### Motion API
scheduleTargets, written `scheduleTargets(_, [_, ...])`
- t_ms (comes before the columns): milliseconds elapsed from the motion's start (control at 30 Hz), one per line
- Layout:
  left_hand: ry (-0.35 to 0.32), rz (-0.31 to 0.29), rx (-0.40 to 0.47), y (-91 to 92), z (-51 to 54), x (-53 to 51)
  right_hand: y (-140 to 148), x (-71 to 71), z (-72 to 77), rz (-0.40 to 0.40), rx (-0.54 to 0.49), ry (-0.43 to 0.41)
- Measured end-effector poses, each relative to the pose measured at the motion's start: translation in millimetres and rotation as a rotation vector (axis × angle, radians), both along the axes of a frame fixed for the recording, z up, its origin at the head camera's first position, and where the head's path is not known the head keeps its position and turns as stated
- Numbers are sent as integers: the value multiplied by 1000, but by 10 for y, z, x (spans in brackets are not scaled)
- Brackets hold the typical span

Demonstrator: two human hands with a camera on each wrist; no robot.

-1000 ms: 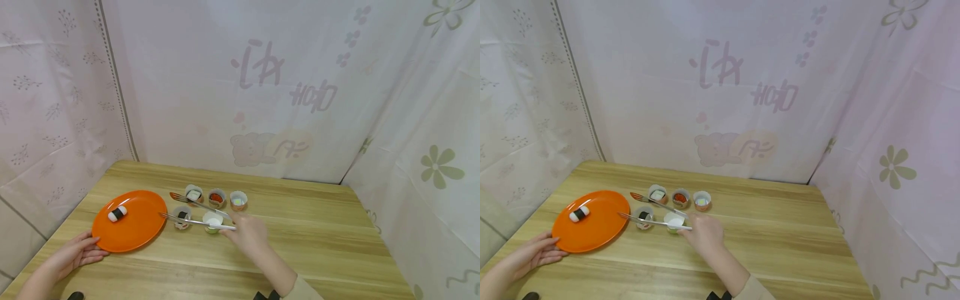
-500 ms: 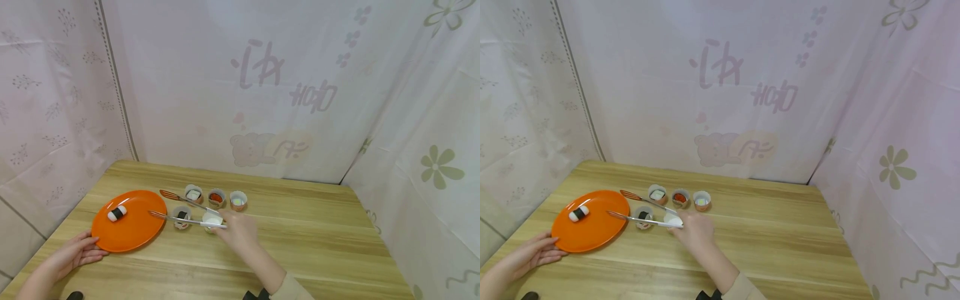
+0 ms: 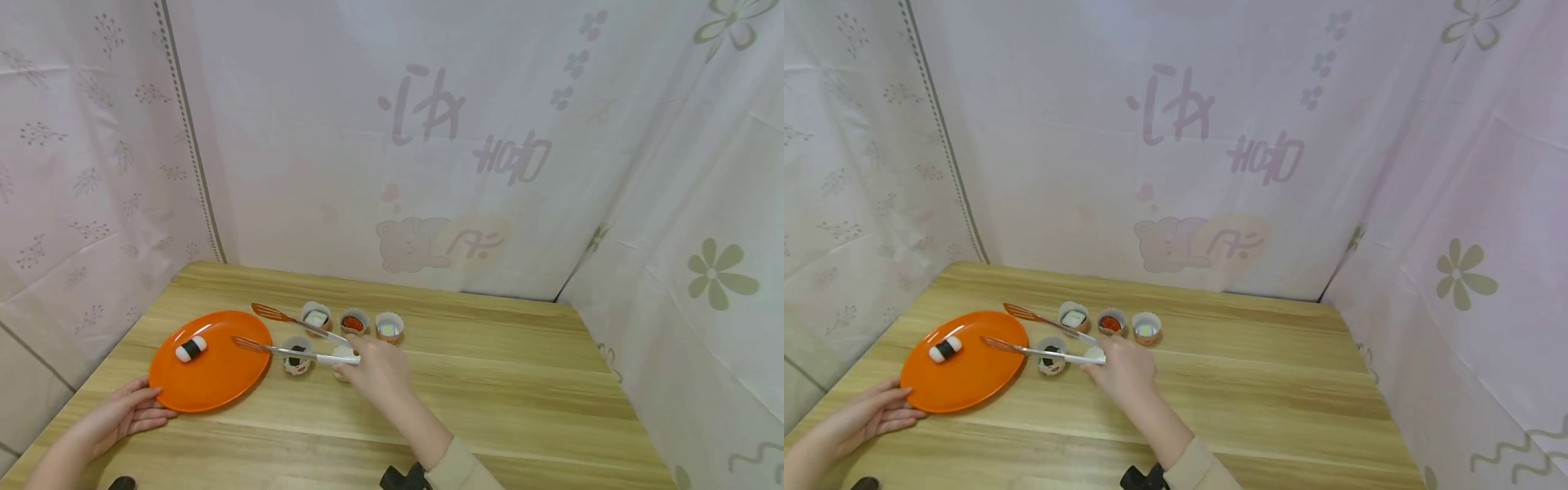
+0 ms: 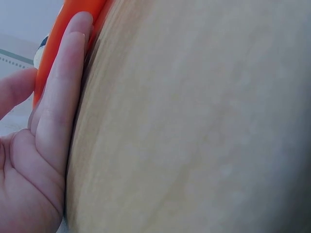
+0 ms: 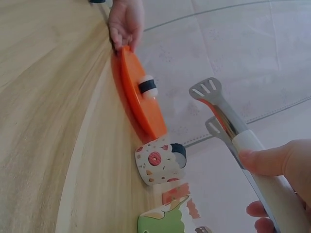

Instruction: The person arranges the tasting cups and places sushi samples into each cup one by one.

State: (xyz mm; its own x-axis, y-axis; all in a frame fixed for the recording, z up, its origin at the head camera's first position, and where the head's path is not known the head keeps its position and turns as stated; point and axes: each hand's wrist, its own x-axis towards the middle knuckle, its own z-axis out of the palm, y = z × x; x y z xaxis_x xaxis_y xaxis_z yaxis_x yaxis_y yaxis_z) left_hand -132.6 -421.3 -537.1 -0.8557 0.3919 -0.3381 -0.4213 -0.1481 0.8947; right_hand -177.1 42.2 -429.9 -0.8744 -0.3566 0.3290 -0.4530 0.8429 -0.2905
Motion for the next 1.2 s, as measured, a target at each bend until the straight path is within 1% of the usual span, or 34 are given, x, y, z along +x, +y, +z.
scheduleTargets(100, [-4,2,-5,11,16,8,-38,-11,15,1,16,-11])
scheduleTargets(300, [-7,3,-8,9,18,4,-109,-8,-21,-1,17,-32])
scheduleTargets(367, [-4,1,-10,2,12,-2,-129,-2,-40,6,7,-17])
scheduleTargets(433, [-1,2,-13,-2,4,-6,-145,-1,-64,11,8,16])
scheduleTargets(567, [-4,2,-9,-7,-9,8,-182,3,-110,29,36,68])
scheduleTargets(667, [4,-3,2,-11,-5,21,-216,2,-137,43,61,94])
scheduleTargets(767, [15,-10,5,-7,5,17,-256,-8,-159,40,69,101])
scheduleTargets(833, [16,-12,1,-2,11,11,-282,-14,-169,31,72,86])
scheduleTargets(1033, [17,-12,1,-13,6,3,-375,-17,-180,1,90,-5])
scheduleTargets(1200, [11,-4,6,-9,-1,0,-488,30,-194,-17,96,-40])
